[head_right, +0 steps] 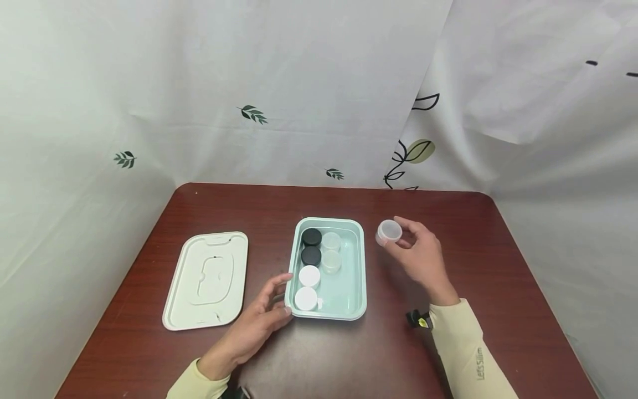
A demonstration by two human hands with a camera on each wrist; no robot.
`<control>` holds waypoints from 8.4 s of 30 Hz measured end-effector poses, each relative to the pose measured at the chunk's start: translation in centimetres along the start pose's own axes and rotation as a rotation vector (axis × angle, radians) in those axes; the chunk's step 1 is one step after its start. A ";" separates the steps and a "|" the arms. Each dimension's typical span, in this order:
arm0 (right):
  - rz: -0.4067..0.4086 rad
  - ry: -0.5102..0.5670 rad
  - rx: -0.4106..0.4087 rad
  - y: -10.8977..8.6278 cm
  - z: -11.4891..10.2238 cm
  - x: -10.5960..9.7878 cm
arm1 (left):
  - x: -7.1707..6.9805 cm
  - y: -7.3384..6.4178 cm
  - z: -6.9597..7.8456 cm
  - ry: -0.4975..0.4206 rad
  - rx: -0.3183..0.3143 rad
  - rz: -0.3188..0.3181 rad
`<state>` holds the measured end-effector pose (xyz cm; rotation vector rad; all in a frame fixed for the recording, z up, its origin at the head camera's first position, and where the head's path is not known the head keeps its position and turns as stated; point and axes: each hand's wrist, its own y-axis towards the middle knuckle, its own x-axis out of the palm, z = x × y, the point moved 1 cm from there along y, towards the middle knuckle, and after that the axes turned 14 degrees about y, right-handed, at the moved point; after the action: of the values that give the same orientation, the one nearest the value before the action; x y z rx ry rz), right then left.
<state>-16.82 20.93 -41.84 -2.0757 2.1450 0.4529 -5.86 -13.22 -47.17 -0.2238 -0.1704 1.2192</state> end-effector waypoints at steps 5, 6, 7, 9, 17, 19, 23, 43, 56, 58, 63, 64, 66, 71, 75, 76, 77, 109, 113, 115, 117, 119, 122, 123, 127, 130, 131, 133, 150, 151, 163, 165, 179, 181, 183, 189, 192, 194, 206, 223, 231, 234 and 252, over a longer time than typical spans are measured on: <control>-0.048 0.017 -0.043 -0.7 -1.8 1.2 | 0.0 0.0 -0.1 -0.002 0.006 0.002; -0.055 0.013 -0.056 -0.8 -2.1 1.4 | 0.0 0.0 -0.2 -0.002 0.006 0.002; -0.062 0.009 -0.065 -0.9 -2.2 1.7 | 0.0 0.0 -0.2 -0.002 0.007 0.002; -0.076 0.005 -0.076 -1.1 -2.5 2.1 | 0.0 0.0 -0.2 -0.002 0.008 0.001; -0.138 -0.017 -0.125 -1.9 -3.0 3.9 | 0.0 -0.1 0.0 -0.013 0.031 -0.008; -0.156 -0.014 -0.125 -2.0 -3.2 4.3 | 0.0 -0.1 0.1 -0.014 0.033 -0.009; -0.218 -0.030 -0.097 -2.3 -3.4 5.2 | 0.0 -0.1 0.1 -0.014 0.032 -0.009; -0.459 -0.219 -0.112 -4.2 -2.6 9.8 | -0.2 -0.1 -0.3 0.013 0.012 0.000; -0.483 -0.334 -0.151 -4.1 -2.3 9.5 | -0.1 0.2 -0.2 0.020 0.016 -0.004; -0.486 -0.373 -0.178 -4.1 -2.3 9.7 | -0.1 0.2 -0.2 0.019 0.019 -0.006; -0.495 -0.437 -0.206 -4.1 -2.4 10.0 | -0.1 0.2 -0.2 0.017 0.022 -0.007; -0.498 -0.445 -0.204 -4.2 -2.4 10.1 | -0.1 0.2 -0.2 0.018 0.021 -0.007; -0.501 -0.462 -0.195 -4.2 -2.5 10.2 | -0.2 0.2 -0.3 0.020 0.019 -0.007; -0.501 -0.508 -0.173 -4.3 -2.5 10.6 | -0.2 0.2 -0.3 0.022 0.018 -0.006; -0.490 -0.532 -0.180 -4.3 -2.4 10.9 | -0.2 0.2 -0.3 0.019 0.017 -0.005; -0.488 -0.536 -0.182 -4.3 -2.4 11.0 | -0.2 0.2 -0.3 0.019 0.017 -0.005; -0.486 -0.540 -0.183 -4.3 -2.3 11.1 | -0.2 0.2 -0.3 0.018 0.018 -0.005; -0.423 -0.433 -0.306 -5.9 -5.2 11.8 | -1.5 -0.2 1.3 0.063 -0.003 0.054; -0.495 -0.209 -0.236 -6.7 -6.6 13.1 | -3.2 -0.7 1.9 0.073 -0.043 0.157; -0.539 -0.087 -0.183 -7.1 -7.1 14.0 | -4.2 -0.9 2.2 0.068 -0.051 0.196; -0.576 0.018 -0.133 -7.6 -7.4 15.2 | -5.5 -1.3 2.4 0.078 -0.054 0.228; -0.614 0.113 -0.090 -8.1 -7.7 16.6 | -7.0 -1.8 2.6 0.084 -0.055 0.261; -0.660 0.234 -0.019 -8.9 -7.8 18.8 | -9.5 -2.7 2.6 0.111 -0.073 0.326; -0.671 0.265 0.007 -9.1 -7.8 19.5 | -10.4 -3.0 2.5 0.112 -0.085 0.353; -0.682 0.361 0.108 -9.9 -7.4 21.9 | -13.7 -4.5 2.1 0.156 -0.154 0.457; -0.667 0.401 0.160 -10.4 -6.9 23.4 | -16.0 -5.8 1.3 0.239 -0.234 0.505; -0.661 0.402 0.168 -10.6 -6.7 23.8 | -16.7 -6.2 1.0 0.267 -0.263 0.514; -0.645 0.384 0.173 -10.9 -6.2 24.6 | -17.9 -6.8 0.4 0.315 -0.320 0.527; -0.549 0.419 0.244 -11.1 -2.9 27.4 | -20.9 -7.5 -2.0 0.495 -0.454 0.432; -0.544 0.419 0.237 -11.0 -2.8 27.5 | -20.9 -7.4 -2.1 0.500 -0.450 0.431; -0.467 0.463 0.176 -10.4 -2.2 27.9 | -20.5 -7.3 -2.3 0.520 -0.414 0.469; -0.463 0.478 0.175 -10.4 -2.2 28.0 | -20.5 -7.5 -2.2 0.521 -0.407 0.482; -0.411 0.571 0.149 -9.4 -4.6 27.0 | -20.5 -7.4 0.8 0.596 -0.295 0.521; -0.410 0.586 0.139 -9.2 -5.3 26.3 | -20.3 -7.1 1.7 0.609 -0.269 0.524; -0.404 0.589 0.125 -8.9 -6.0 25.4 | -20.0 -6.6 2.6 0.618 -0.236 0.523; -0.346 0.561 0.056 -7.4 -7.3 22.7 | -18.2 -4.6 5.1 0.643 -0.124 0.519; -0.291 0.539 0.042 -6.2 -7.7 21.2 | -17.1 -3.5 6.1 0.621 -0.078 0.493; -0.253 0.516 0.043 -5.4 -7.8 20.1 | -16.3 -2.7 6.7 0.588 -0.053 0.461; -0.134 0.316 0.024 -0.1 -7.3 12.5 | -11.3 1.0 7.7 0.492 0.087 0.309; -0.066 0.056 -0.087 4.7 -9.1 3.2 | -4.7 5.9 9.7 0.606 0.288 0.249; 0.061 0.072 -0.270 3.3 -10.5 1.4 | -2.8 6.5 11.1 0.560 0.350 0.370; 0.085 0.109 -0.286 2.2 -10.4 1.7 | -2.3 6.5 11.2 0.469 0.348 0.401; 0.102 0.328 -0.266 -4.8 -7.8 2.0 | -1.8 5.3 10.4 0.437 0.405 0.336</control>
<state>-11.24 16.61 -35.70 -2.3276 2.5056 0.4576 -13.84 -12.34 -38.54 -0.1626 0.5084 1.4762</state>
